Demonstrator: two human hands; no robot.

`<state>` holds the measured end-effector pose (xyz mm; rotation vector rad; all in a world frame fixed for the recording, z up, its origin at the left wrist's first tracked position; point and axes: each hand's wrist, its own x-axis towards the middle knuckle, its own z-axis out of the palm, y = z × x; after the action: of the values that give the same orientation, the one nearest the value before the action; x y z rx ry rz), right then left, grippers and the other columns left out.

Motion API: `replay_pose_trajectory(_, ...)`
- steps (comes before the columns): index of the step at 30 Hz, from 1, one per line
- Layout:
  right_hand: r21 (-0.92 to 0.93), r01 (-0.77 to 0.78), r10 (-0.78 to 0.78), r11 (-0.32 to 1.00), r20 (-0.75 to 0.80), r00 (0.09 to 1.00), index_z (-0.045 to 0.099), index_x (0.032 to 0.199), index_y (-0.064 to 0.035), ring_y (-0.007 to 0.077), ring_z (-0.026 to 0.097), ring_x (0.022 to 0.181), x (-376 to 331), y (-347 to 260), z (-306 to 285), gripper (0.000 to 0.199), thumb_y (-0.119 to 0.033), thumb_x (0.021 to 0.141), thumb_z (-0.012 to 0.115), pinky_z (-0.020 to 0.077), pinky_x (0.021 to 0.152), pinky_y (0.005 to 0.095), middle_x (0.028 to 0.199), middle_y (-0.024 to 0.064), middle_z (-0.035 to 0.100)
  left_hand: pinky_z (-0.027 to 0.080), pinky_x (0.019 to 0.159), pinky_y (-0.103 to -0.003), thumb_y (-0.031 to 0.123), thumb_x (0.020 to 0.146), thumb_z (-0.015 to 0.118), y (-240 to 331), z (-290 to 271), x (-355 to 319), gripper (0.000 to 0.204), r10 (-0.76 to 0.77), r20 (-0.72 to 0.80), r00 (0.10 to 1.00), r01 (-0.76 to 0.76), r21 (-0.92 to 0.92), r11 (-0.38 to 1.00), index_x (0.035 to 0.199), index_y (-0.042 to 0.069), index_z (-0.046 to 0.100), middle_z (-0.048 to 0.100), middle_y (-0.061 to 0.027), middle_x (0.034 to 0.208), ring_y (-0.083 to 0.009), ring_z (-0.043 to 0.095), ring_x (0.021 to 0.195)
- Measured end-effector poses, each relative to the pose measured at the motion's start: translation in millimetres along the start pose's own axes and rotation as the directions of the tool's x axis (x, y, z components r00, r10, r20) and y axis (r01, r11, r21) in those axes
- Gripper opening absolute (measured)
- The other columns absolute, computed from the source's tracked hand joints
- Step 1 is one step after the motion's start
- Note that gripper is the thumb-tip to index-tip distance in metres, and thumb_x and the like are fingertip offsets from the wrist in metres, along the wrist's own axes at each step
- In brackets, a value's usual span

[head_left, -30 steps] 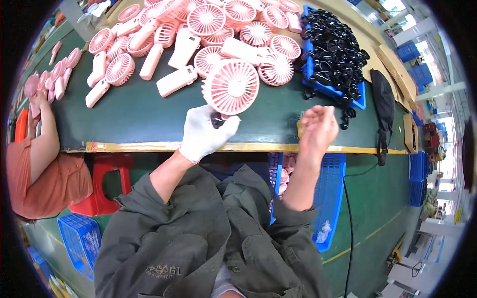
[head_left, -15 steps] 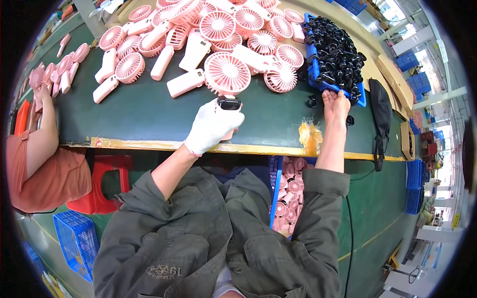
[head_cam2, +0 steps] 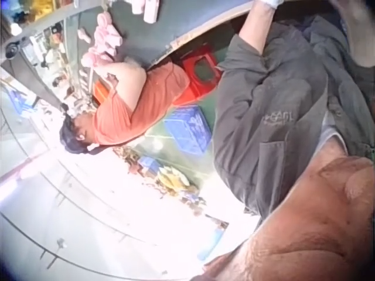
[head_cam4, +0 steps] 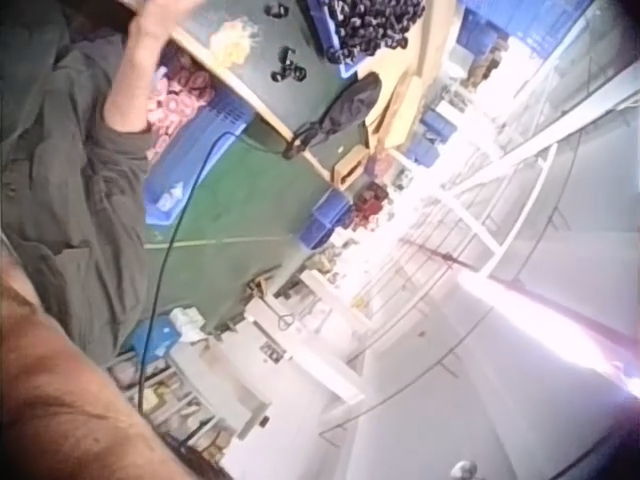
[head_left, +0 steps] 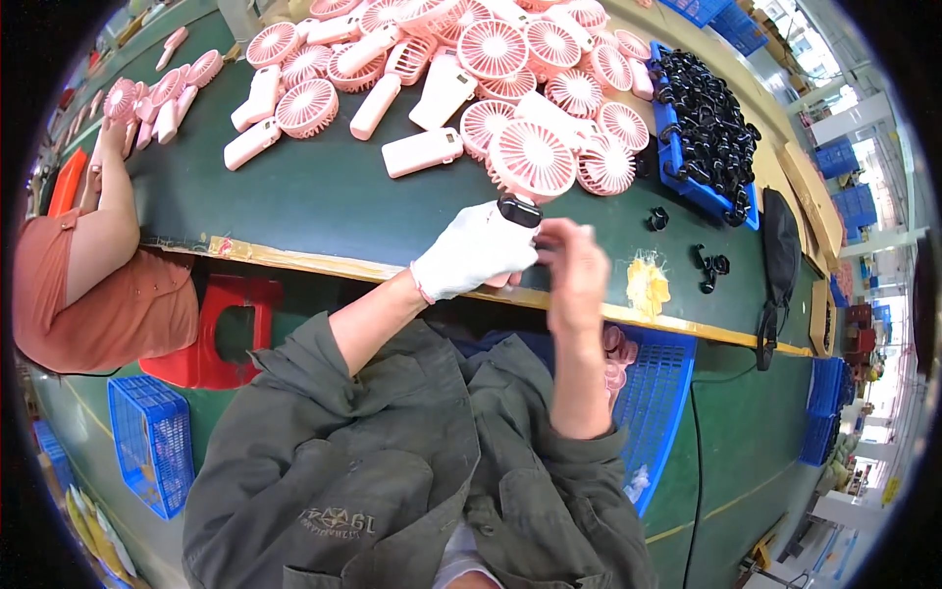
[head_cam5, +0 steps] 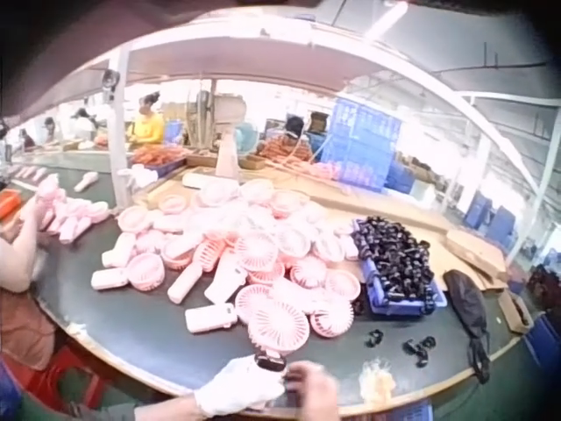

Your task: The person attaches black clips onto portable mini fans by hand and places the assembled fans into a plastic crate.

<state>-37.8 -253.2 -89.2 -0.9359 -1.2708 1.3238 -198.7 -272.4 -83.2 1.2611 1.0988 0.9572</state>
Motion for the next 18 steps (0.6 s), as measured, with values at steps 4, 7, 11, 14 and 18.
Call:
replay_pose_trajectory(4,0.4,-0.288,0.229,0.87,0.19,0.955,0.059,0.106,0.0027,0.0135,0.061,0.057,-25.2,-9.3,16.6,0.06,-0.052,0.101,0.036,0.0479,0.047,0.0254,0.082,0.0081,0.066,0.047,0.049,-0.024,0.013,0.08,0.065,23.3,22.0,-20.1,0.015,-0.049,0.136,0.99,0.064,-0.101,0.993,0.084,0.0,0.059,0.061,-0.0052,0.066,-0.0095,0.057,0.051)
replay_pose_trajectory(7,0.474,-0.276,0.208,0.836,0.192,0.959,0.06,0.113,0.0035,0.0141,0.065,0.079,-35.2,-6.8,18.4,0.053,-0.045,0.099,0.044,0.0532,0.064,0.0268,0.102,0.0126,0.066,0.045,0.046,-0.024,0.018,0.081,0.066,5.8,30.5,-28.0,0.019,0.13,0.05,0.99,-0.124,-0.114,0.986,0.082,0.001,0.059,0.059,-0.0041,0.062,-0.0093,0.055,0.049)
replay_pose_trajectory(11,0.351,-0.133,0.087,0.927,0.144,0.986,0.06,0.114,0.0025,0.0181,0.063,0.091,-45.2,-4.6,8.1,0.04,-0.027,0.087,0.064,0.053,0.078,0.0319,0.108,0.0127,0.064,0.046,0.049,-0.024,0.012,0.076,0.069,27.2,25.5,-38.2,0.018,-0.21,0.276,0.938,0.233,-0.054,0.971,0.084,-0.001,0.059,0.058,-0.002,0.062,-0.0082,0.056,0.054)
replay_pose_trajectory(14,0.091,0.231,-0.232,0.969,0.008,0.973,0.057,0.118,0.0019,0.0191,0.062,0.094,-54.3,5.8,3.8,0.047,-0.016,0.077,0.073,0.0517,0.085,0.0345,0.114,0.0144,0.063,0.045,0.048,-0.025,0.008,0.071,0.067,28.6,29.0,-44.2,0.012,-0.131,0.345,0.93,0.144,-0.01,0.99,0.074,0.001,0.058,0.056,-0.0019,0.059,-0.0085,0.054,0.053)
replay_pose_trajectory(18,0.143,0.266,-0.274,0.953,0.034,0.961,0.055,0.121,0.0027,0.0197,0.063,0.094,-60.5,-2.0,0.4,0.062,-0.027,0.072,0.077,0.0511,0.086,0.0361,0.115,0.0149,0.062,0.046,0.052,-0.026,0.006,0.07,0.066,22.7,38.4,-52.4,0.018,-0.031,0.311,0.95,0.013,0.06,0.998,0.083,-0.001,0.057,0.057,-0.0009,0.064,-0.008,0.054,0.059)
